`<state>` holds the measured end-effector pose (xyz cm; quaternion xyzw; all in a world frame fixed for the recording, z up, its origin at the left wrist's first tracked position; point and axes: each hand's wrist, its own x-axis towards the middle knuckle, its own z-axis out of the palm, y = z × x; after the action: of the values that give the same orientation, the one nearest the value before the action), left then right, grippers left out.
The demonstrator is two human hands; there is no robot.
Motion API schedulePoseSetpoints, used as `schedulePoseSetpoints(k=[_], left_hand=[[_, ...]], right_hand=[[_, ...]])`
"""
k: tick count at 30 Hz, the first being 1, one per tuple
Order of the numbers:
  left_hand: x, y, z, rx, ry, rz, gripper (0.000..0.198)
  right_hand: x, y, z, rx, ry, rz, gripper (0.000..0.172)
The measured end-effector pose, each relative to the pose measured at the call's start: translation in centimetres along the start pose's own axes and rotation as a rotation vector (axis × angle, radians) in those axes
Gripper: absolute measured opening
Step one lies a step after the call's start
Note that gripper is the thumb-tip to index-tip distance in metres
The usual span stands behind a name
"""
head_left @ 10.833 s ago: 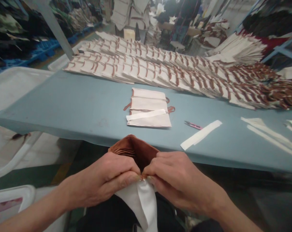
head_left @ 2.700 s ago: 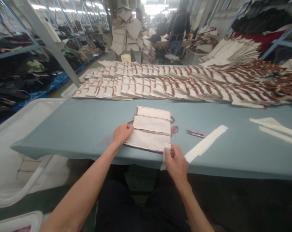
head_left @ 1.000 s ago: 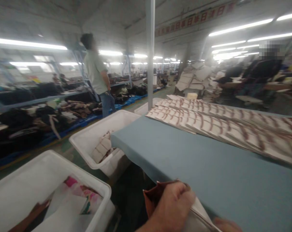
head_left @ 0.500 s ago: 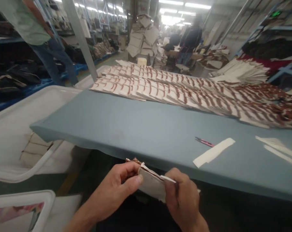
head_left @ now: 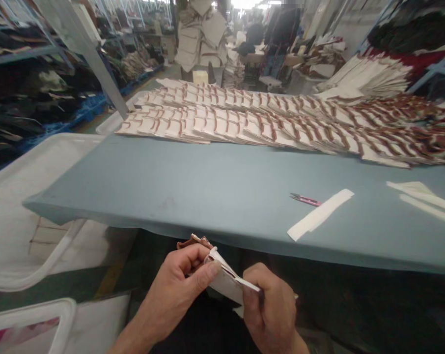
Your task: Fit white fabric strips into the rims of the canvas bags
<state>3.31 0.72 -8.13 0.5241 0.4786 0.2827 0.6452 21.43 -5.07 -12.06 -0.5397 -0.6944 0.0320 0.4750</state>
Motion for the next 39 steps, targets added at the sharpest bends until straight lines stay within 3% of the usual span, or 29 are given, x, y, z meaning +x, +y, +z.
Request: schedulePoseSetpoints(k=[12, 17, 21, 26, 34, 39], left_hand=[[0.5, -0.4, 0.6, -0.023, -0.020, 0.033, 0.032], [0.9, -1.7, 0.9, -0.055, 0.065, 0.046, 0.025], [0.8, -1.9, 1.3, 0.005, 0.087, 0.049, 0.032], [0.5, -2.1, 1.4, 0.150, 0.196, 0.128, 0.045], [1.0, -2.5, -0.2, 0.024, -0.001, 0.043, 0.051], [1.1, -1.9, -0.8, 0.159, -0.014, 0.144, 0.045]], right_hand=[[-0.4, 0.9, 0.1, -0.026, 0.039, 0.042, 0.033], [-0.5, 0.5, 0.6, -0.017, 0.001, 0.001, 0.035], [-0.6, 0.4, 1.1, -0.026, -0.004, -0.007, 0.036], [-0.7, 0.3, 1.4, -0.039, -0.002, -0.011, 0.038], [-0.4, 0.4, 1.6, -0.031, 0.012, -0.050, 0.032], [0.6, -0.2, 1.0, 0.054, 0.034, -0.011, 0.021]])
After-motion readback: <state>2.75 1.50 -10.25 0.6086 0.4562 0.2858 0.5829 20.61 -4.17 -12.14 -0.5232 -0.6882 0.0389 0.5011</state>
